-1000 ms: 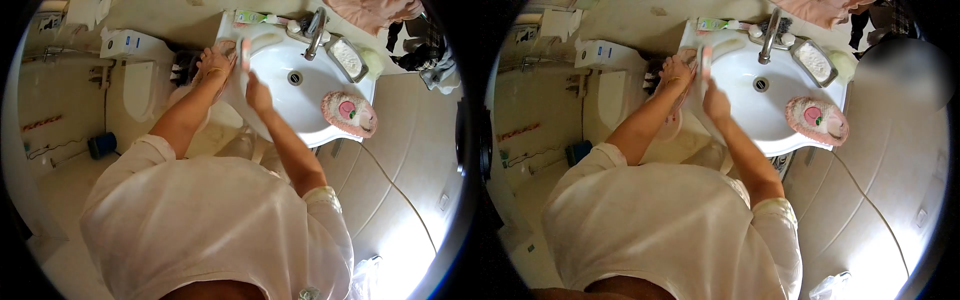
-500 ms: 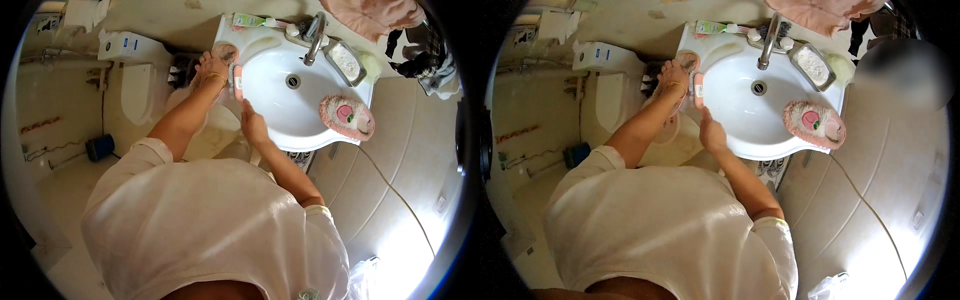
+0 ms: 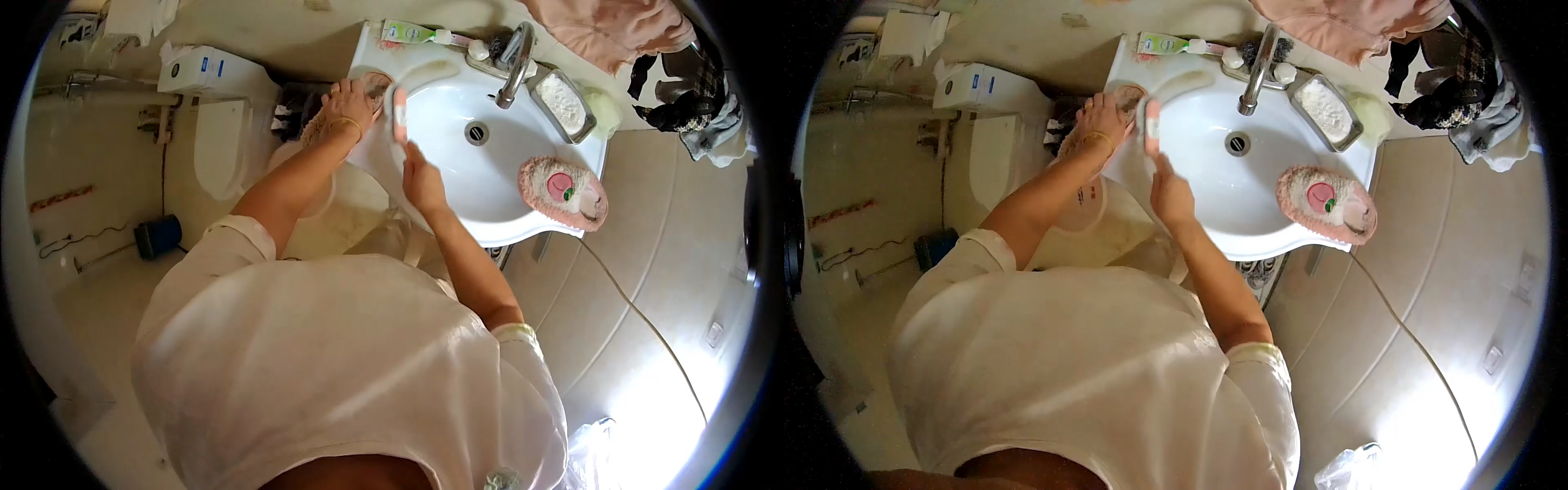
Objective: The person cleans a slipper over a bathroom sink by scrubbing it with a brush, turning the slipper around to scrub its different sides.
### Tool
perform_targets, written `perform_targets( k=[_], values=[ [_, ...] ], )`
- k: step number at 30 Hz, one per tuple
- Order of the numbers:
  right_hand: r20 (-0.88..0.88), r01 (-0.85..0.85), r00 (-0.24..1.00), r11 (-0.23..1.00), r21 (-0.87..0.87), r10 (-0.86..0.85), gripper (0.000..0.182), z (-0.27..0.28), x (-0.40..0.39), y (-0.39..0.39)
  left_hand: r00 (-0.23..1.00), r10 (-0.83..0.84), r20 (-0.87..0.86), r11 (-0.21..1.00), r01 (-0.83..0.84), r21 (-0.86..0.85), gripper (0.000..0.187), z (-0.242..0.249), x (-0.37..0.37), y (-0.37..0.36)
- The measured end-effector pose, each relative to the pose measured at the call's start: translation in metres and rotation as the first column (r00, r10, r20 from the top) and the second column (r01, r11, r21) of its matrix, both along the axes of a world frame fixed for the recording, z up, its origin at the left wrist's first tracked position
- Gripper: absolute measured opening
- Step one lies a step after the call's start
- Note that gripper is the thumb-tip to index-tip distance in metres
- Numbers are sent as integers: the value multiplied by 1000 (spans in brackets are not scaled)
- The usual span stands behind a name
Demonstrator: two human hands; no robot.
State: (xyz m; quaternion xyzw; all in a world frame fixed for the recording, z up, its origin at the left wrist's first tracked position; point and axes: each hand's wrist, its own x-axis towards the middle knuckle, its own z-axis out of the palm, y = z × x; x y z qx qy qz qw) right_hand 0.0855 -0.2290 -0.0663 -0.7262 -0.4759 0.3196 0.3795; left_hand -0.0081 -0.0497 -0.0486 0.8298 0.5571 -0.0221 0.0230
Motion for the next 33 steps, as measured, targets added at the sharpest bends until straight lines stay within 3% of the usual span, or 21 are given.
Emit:
perform_targets(
  k=[2, 3, 4, 6, 9, 11, 14, 15, 17, 18, 19, 22, 24, 27, 30, 33],
  values=[
    [65, -11, 998, 997, -74, 16, 35, -9, 26, 38, 997, -73, -4, 997, 73, 26, 26, -4, -3, 4],
    [97, -16, 995, 1000, 10, 15, 30, -17, 41, 51, 988, -156, 4, 988, 156, 6, 26, -5, -7, 0],
    [85, -87, 992, 994, -71, 93, 31, -4, 58, 58, 971, -240, 13, 971, 240, -8, 25, -5, -11, -1],
    [16, -111, 994, 992, 60, 111, 37, -8, 75, 46, 885, -464, 37, 885, 465, -17, 25, -4, -20, 1],
    [-469, -141, 883, 966, -215, 24, 46, 2, 82, 8, 660, -748, 66, 660, 751, -22, 24, -9, -27, 5],
    [-510, -215, 860, 918, -333, 16, 48, 27, 71, -16, 552, -832, 57, 547, 833, -87, 24, -14, -37, 5],
    [-543, -240, 839, 873, -425, -33, 47, 43, 50, -45, 583, -804, 117, 591, 804, 60, 30, 10, -52, -14],
    [-549, -219, 835, 888, -405, -45, 45, 43, 45, -55, 693, -719, 54, 692, 721, -32, 42, 19, -56, -21],
    [-563, -165, 825, 931, -324, -51, 42, 37, 34, -77, 953, -265, 147, 964, 259, 57, 55, 3, -55, -40],
    [-538, -145, 842, 950, -275, -27, 40, 35, 30, -85, 979, -5, 205, 997, -11, 80, 61, -2, -51, -48],
    [-509, -127, 861, 966, -225, -6, 39, 34, 27, -94, 923, 251, 292, 968, -236, -85, 76, -3, -47, -50],
    [-326, -142, 941, 982, -127, 94, 36, 38, 29, -101, 872, 325, 366, 944, -320, -77, 76, -13, -33, -54],
    [-266, -182, 952, 979, -95, 151, 35, 48, 34, -101, 908, 301, 290, 953, -296, -63, 74, -9, -28, -56],
    [-357, -229, 922, 954, -194, 149, 34, 59, 45, -96, 971, 188, 147, 982, -188, -15, 70, -13, -26, -54],
    [-300, -266, 923, 963, -49, 240, 33, 39, 43, -78, 992, 109, 71, 994, -110, 10, 59, -19, -30, -55],
    [-232, -262, 940, 965, -22, 250, 32, 24, 37, -21, 997, 61, 53, 998, -62, 25, 52, -24, -32, -55]
  ],
)
